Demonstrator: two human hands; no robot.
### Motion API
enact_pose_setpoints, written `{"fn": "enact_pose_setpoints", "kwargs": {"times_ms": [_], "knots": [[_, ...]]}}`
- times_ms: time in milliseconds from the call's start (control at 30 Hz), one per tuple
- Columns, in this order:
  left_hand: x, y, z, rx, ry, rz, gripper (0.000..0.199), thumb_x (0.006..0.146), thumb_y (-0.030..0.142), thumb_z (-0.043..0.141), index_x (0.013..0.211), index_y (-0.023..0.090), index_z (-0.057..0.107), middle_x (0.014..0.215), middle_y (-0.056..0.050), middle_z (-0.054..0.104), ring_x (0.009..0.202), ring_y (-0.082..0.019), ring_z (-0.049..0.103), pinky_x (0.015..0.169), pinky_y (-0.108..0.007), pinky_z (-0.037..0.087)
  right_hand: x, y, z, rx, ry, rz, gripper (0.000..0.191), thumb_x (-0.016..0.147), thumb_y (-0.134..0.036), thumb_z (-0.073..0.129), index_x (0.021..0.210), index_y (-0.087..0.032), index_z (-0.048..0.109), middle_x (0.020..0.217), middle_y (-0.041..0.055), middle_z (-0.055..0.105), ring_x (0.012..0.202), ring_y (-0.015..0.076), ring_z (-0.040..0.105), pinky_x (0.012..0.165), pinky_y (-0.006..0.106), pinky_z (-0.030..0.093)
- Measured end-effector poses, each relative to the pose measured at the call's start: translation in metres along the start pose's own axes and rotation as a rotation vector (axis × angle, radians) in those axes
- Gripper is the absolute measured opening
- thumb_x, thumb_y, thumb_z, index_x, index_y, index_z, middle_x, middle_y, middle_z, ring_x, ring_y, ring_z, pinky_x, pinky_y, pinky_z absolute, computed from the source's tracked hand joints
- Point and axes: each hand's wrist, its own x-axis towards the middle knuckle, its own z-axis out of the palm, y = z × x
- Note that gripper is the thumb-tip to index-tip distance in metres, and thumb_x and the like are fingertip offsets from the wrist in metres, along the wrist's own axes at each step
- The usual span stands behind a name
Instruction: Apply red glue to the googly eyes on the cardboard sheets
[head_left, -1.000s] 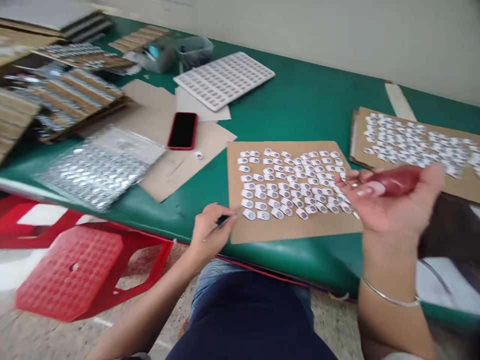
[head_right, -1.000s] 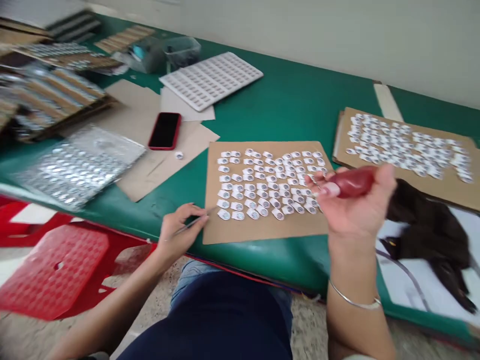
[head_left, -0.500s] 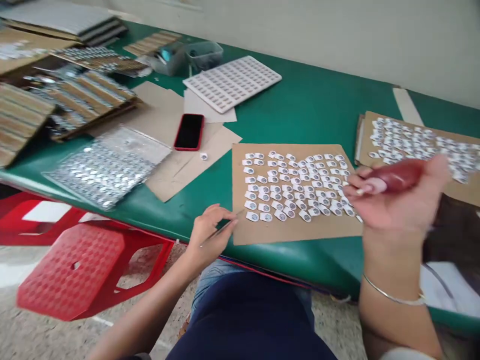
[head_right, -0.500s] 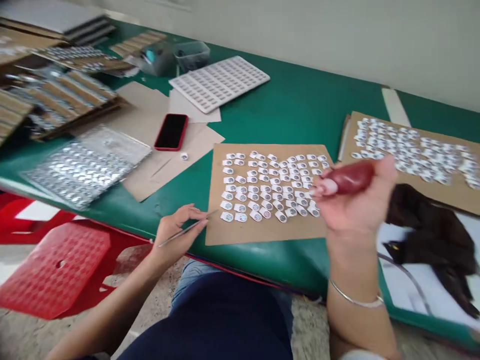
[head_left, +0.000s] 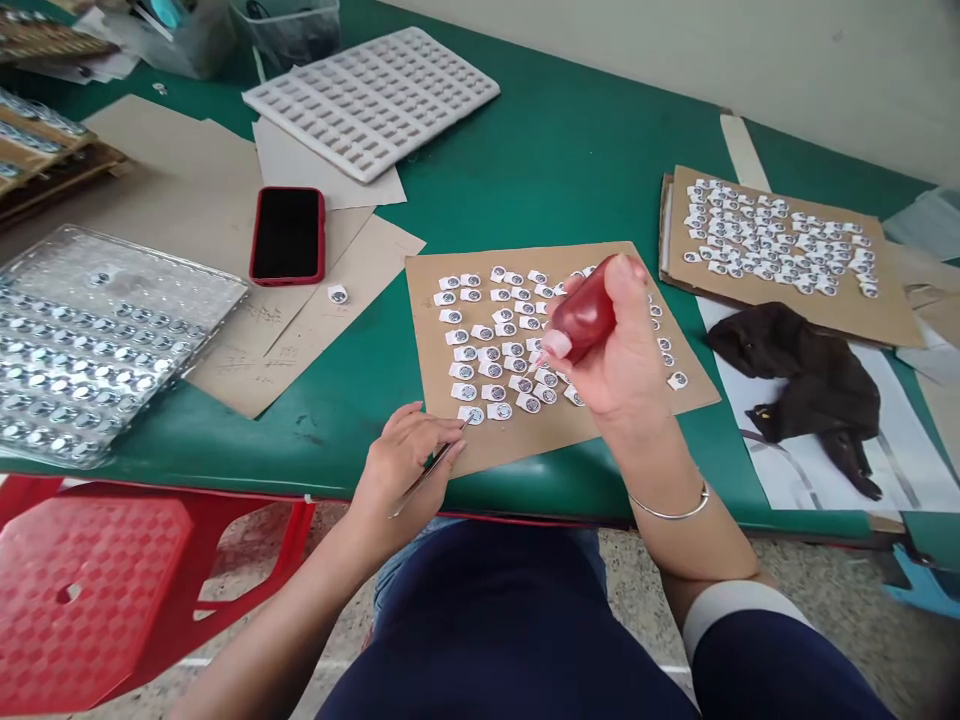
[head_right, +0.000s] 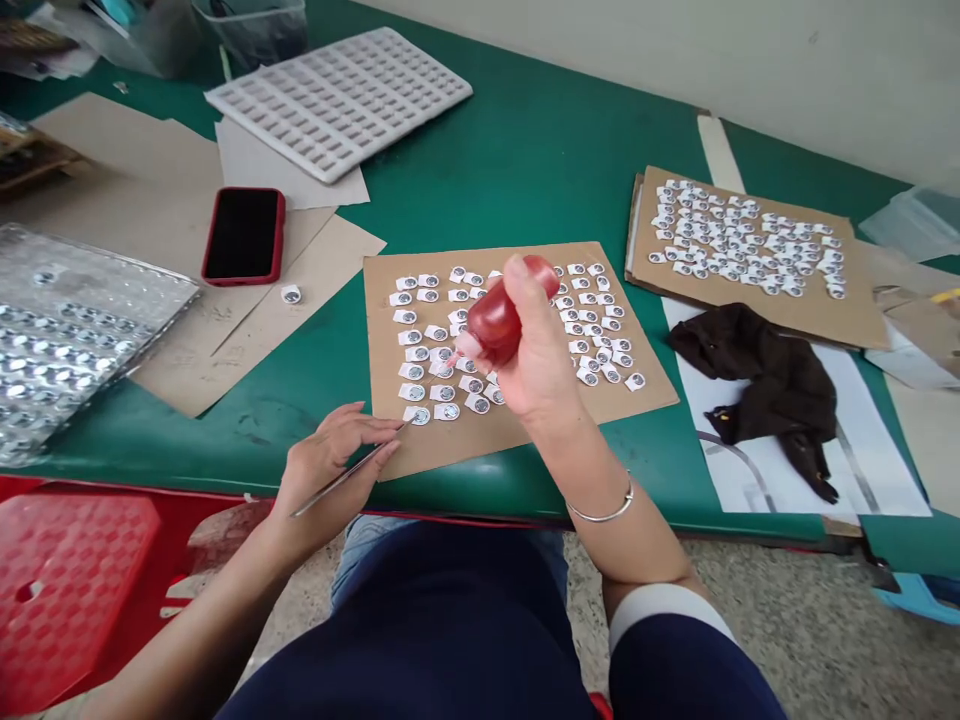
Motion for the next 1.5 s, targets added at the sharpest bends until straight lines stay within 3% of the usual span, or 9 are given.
{"fn": "enact_pose_setpoints", "kwargs": {"times_ms": [167, 367, 567, 700, 1167, 1367, 1500], "knots": [[-0.002, 0.0, 0.0, 0.04, -0.049, 0.07, 0.015, 0.079, 0.013, 0.059, 0.09, 0.023, 0.057, 0.095, -0.003, 0.071, 0.085, -0.019, 0.067, 0.097, -0.043, 0.042, -0.002, 0.004, 0.013, -0.071, 0.004, -0.048, 0.028, 0.08, -0.057, 0.053, 0.084, -0.029, 0.053, 0.067, -0.0017, 0.051, 0.063, 0.0171, 0.059, 0.039, 0.025, 0.037], [-0.003, 0.011, 0.002, 0.081, -0.053, 0.079, 0.015, 0.079, 0.007, 0.055, 0.087, 0.02, 0.055, 0.092, -0.004, 0.07, 0.081, -0.017, 0.064, 0.096, -0.043, 0.04, -0.007, 0.004, 0.026, -0.125, -0.006, -0.034, 0.033, 0.078, -0.059, 0.056, 0.079, -0.026, 0.055, 0.063, -0.0011, 0.052, 0.057, 0.0172, 0.058, 0.039, 0.027, 0.037], [-0.003, 0.019, 0.005, 0.126, -0.013, 0.086, 0.016, 0.079, 0.006, 0.054, 0.085, 0.021, 0.054, 0.089, -0.004, 0.07, 0.076, -0.018, 0.062, 0.092, -0.045, 0.042, -0.013, 0.017, 0.026, -0.156, -0.045, -0.012, 0.028, 0.078, -0.054, 0.059, 0.076, -0.026, 0.057, 0.066, -0.0013, 0.057, 0.043, 0.0138, 0.053, 0.039, 0.031, 0.043], [-0.001, 0.02, 0.005, 0.129, 0.028, 0.093, 0.018, 0.078, 0.006, 0.056, 0.087, 0.021, 0.053, 0.089, -0.003, 0.07, 0.076, -0.018, 0.063, 0.092, -0.045, 0.041, -0.013, 0.018, 0.024, -0.162, -0.047, -0.012, 0.027, 0.078, -0.053, 0.058, 0.077, -0.027, 0.057, 0.068, -0.0019, 0.058, 0.044, 0.0132, 0.053, 0.045, 0.033, 0.048], [0.004, 0.02, 0.004, 0.123, -0.039, 0.096, 0.017, 0.077, 0.004, 0.053, 0.085, 0.019, 0.052, 0.085, -0.005, 0.067, 0.075, -0.019, 0.06, 0.084, -0.041, 0.042, -0.012, 0.02, 0.023, -0.162, -0.006, -0.008, 0.028, 0.076, -0.055, 0.059, 0.075, -0.027, 0.057, 0.061, -0.0031, 0.054, 0.046, 0.0136, 0.054, 0.041, 0.03, 0.046], [0.006, 0.035, 0.009, 0.412, -0.212, 0.19, 0.015, 0.078, 0.006, 0.047, 0.068, 0.016, 0.052, 0.066, -0.007, 0.058, 0.064, -0.02, 0.053, 0.069, -0.039, 0.041, -0.014, 0.031, 0.025, -0.261, -0.088, -0.008, 0.026, 0.073, -0.048, 0.066, 0.074, -0.024, 0.057, 0.056, -0.0044, 0.056, 0.041, 0.0134, 0.056, 0.038, 0.028, 0.045], [0.005, 0.045, 0.02, 0.689, -0.142, 0.286, 0.021, 0.079, 0.001, 0.047, 0.062, 0.013, 0.053, 0.061, -0.008, 0.057, 0.054, -0.017, 0.05, 0.057, -0.032, 0.038, -0.018, 0.045, 0.02, -0.393, -0.151, 0.025, 0.028, 0.071, -0.045, 0.07, 0.076, -0.023, 0.055, 0.057, -0.0041, 0.058, 0.049, 0.0143, 0.061, 0.046, 0.028, 0.052]]}}
